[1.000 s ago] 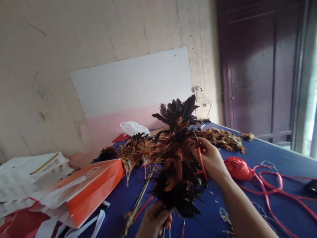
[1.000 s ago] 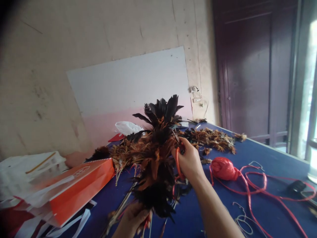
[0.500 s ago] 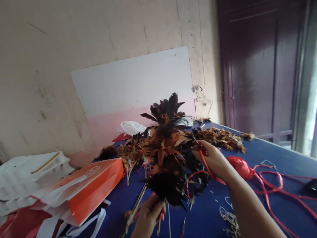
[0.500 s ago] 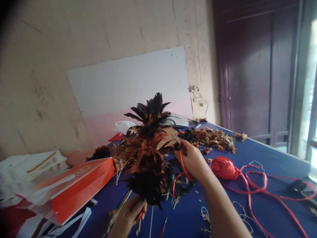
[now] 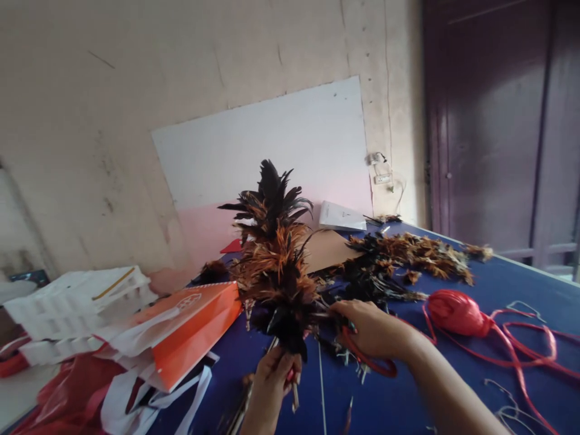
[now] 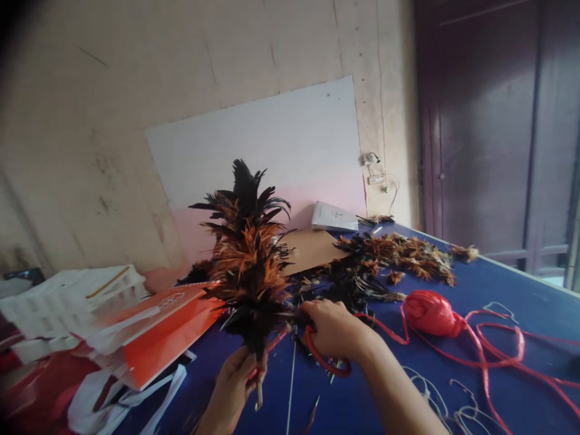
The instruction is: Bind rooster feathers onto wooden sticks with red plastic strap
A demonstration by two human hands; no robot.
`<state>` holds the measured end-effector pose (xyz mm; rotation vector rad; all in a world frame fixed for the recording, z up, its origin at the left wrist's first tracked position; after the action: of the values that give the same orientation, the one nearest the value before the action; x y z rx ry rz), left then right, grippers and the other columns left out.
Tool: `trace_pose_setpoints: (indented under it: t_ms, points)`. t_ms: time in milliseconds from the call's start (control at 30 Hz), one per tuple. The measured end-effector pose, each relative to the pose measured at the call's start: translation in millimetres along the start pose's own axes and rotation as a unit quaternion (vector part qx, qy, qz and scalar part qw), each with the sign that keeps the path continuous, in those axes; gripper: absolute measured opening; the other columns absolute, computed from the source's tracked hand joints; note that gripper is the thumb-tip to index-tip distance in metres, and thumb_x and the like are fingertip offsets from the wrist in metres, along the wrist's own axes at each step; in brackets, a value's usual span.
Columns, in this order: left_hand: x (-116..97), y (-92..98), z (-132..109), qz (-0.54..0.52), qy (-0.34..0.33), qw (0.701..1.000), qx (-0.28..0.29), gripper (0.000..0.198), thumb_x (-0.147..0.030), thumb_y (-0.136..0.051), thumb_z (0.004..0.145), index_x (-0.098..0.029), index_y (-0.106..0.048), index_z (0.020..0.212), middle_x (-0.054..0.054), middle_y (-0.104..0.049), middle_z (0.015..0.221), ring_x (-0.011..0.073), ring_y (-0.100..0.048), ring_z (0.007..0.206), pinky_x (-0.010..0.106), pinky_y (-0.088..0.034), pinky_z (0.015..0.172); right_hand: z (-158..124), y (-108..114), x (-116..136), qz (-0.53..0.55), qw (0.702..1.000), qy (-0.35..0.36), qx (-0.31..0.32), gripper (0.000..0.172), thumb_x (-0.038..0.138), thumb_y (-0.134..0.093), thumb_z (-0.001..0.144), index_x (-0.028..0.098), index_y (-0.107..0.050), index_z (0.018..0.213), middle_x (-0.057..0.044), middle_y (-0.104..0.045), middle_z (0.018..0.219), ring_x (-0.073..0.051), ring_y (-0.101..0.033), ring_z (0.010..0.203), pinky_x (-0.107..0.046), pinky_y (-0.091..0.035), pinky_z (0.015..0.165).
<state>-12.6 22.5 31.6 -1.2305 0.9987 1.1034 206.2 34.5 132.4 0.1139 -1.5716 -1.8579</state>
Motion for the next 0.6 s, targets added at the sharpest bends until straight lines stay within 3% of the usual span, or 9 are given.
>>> trace_pose_setpoints:
  t_ms: [133, 233, 400, 600]
  points:
    - [4, -1.3, 0, 0.014, 0.006, 1.000, 0.009, 0.039, -0.051, -0.070, 0.061, -0.014, -0.060, 0.059, -0.001, -0.051, 0.048, 0.0055, -0.037, 0.044, 0.017, -0.026, 0.043, 9, -16, 3, 0.070, 0.996, 0.039, -0.050, 0.040, 0.020, -0.050, 0.072, 0.023, -0.057, 0.111, -0.008, -0.061, 0.110, -0.022, -0.057, 0.098, -0.031, -0.041, 0.080]
    - [10, -2.8, 2, 0.022, 0.009, 0.999, 0.023, 0.039, -0.052, -0.068, 0.063, -0.014, -0.061, 0.060, -0.001, -0.052, 0.047, 0.0049, -0.035, 0.043, 0.017, -0.025, 0.043, 14, -15, 6, 0.131, 0.985, 0.039, -0.110, 0.038, 0.020, -0.052, 0.072, 0.021, -0.057, 0.110, -0.007, -0.063, 0.107, -0.021, -0.057, 0.095, -0.028, -0.042, 0.079]
    - [14, -6.8, 2, 0.022, 0.022, 0.998, 0.059, 0.043, -0.056, -0.068, 0.060, -0.014, -0.059, 0.060, -0.001, -0.050, 0.044, 0.0042, -0.033, 0.040, 0.017, -0.023, 0.041, 18, -9, 8, 0.236, 0.956, 0.010, -0.171, 0.029, 0.028, -0.055, 0.075, 0.018, -0.059, 0.102, -0.003, -0.066, 0.085, -0.017, -0.058, 0.076, -0.024, -0.043, 0.067]
    - [10, -11.7, -5, 0.031, 0.023, 0.998, 0.057, 0.041, -0.055, -0.068, 0.061, -0.015, -0.060, 0.066, 0.000, -0.057, 0.049, 0.0050, -0.037, 0.041, 0.018, -0.025, 0.042, 21, -13, 6, 0.280, 0.934, -0.031, -0.221, 0.027, 0.040, -0.056, 0.076, 0.015, -0.063, 0.085, 0.002, -0.059, 0.063, -0.011, -0.051, 0.058, -0.019, -0.036, 0.050]
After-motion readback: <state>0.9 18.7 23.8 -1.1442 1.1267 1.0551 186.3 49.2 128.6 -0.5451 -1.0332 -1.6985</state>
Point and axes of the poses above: each hand's wrist, its own z-axis towards the middle knuckle, its own y-axis out of the back of the hand, x = y × z, the point moved 1 cm from there along z, towards the middle knuckle
